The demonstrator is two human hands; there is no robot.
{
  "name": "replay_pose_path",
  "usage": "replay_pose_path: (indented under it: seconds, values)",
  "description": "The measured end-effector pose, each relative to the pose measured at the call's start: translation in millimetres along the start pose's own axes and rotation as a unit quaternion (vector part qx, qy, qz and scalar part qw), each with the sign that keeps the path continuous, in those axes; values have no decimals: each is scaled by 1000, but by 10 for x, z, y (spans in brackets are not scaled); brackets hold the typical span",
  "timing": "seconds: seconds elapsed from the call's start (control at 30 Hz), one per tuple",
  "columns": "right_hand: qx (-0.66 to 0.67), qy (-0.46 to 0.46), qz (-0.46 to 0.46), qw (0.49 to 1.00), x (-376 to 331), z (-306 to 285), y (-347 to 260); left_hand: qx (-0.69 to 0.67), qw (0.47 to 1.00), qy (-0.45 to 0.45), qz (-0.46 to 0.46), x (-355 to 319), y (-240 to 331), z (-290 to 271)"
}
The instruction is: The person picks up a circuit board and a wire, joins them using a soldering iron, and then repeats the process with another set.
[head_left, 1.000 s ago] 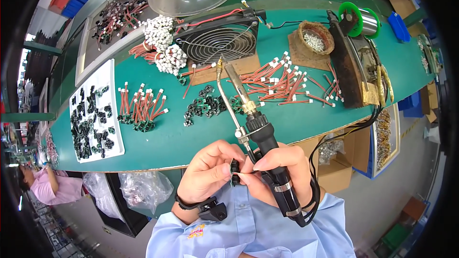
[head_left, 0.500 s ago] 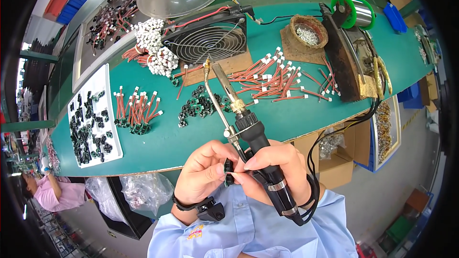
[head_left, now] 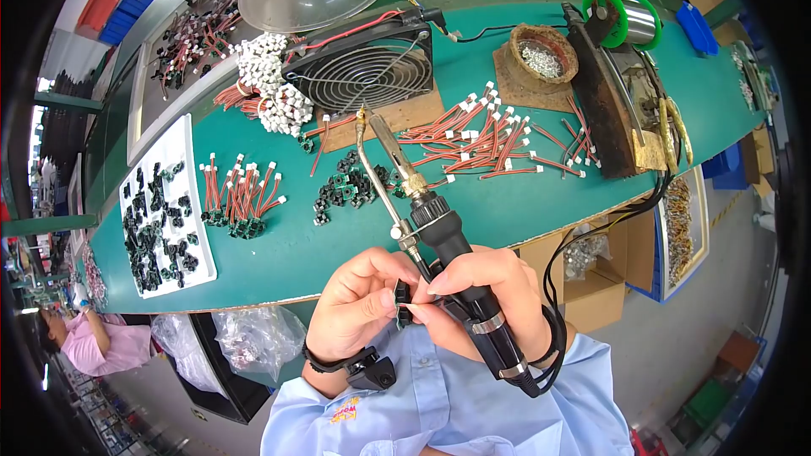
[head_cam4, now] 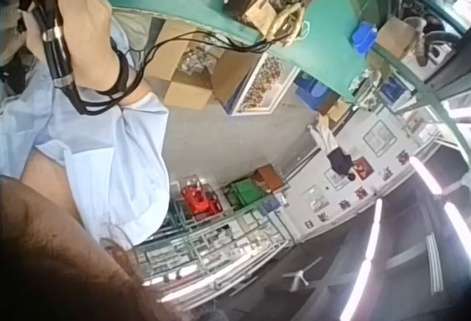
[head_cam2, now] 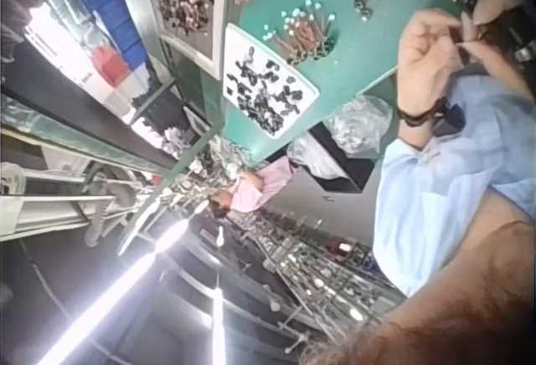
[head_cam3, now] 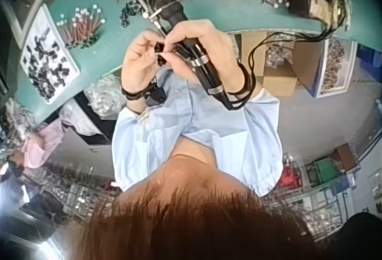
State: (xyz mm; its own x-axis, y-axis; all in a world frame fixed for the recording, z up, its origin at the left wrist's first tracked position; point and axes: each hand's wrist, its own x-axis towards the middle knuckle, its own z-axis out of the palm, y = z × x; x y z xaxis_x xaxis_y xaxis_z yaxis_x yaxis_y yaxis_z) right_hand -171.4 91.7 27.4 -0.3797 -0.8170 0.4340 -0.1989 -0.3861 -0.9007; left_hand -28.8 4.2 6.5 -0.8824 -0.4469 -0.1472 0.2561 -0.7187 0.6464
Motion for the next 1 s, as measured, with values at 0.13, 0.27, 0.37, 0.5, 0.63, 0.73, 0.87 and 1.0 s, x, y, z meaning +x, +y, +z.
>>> replay_pose_path:
  seconds: [0.13, 0.27, 0.37, 0.5, 0.63, 0.73, 0.87, 1.0]
  values:
    - [-10, -13, 6, 1000, 6, -17, -14, -2, 1000, 7, -4, -8, 6, 5]
    - [-30, -11, 7, 999, 30, -20, -23, -4, 1000, 5, -3, 2, 5, 5]
    - [-29, -14, 12, 999, 37, -25, -28, 18, 1000, 3, 20, 11, 7, 13]
    - [-17, -6, 15, 1000, 16, -11, -25, 16, 1000, 11, 18, 2, 17, 29]
    - [-22, -14, 13, 1000, 49, -28, -26, 17, 1000, 8, 18, 12, 24, 30]
    - [-26, -22, 17, 999, 46, -34, -16, 23, 999, 10, 21, 6, 16, 20]
    - [-14, -27, 37, 999, 38, -37, -10, 29, 999, 5, 27, -7, 1, -19]
    - [0, -34, 54, 998, 37, -44, -10, 36, 999, 7, 28, -16, -2, -24]
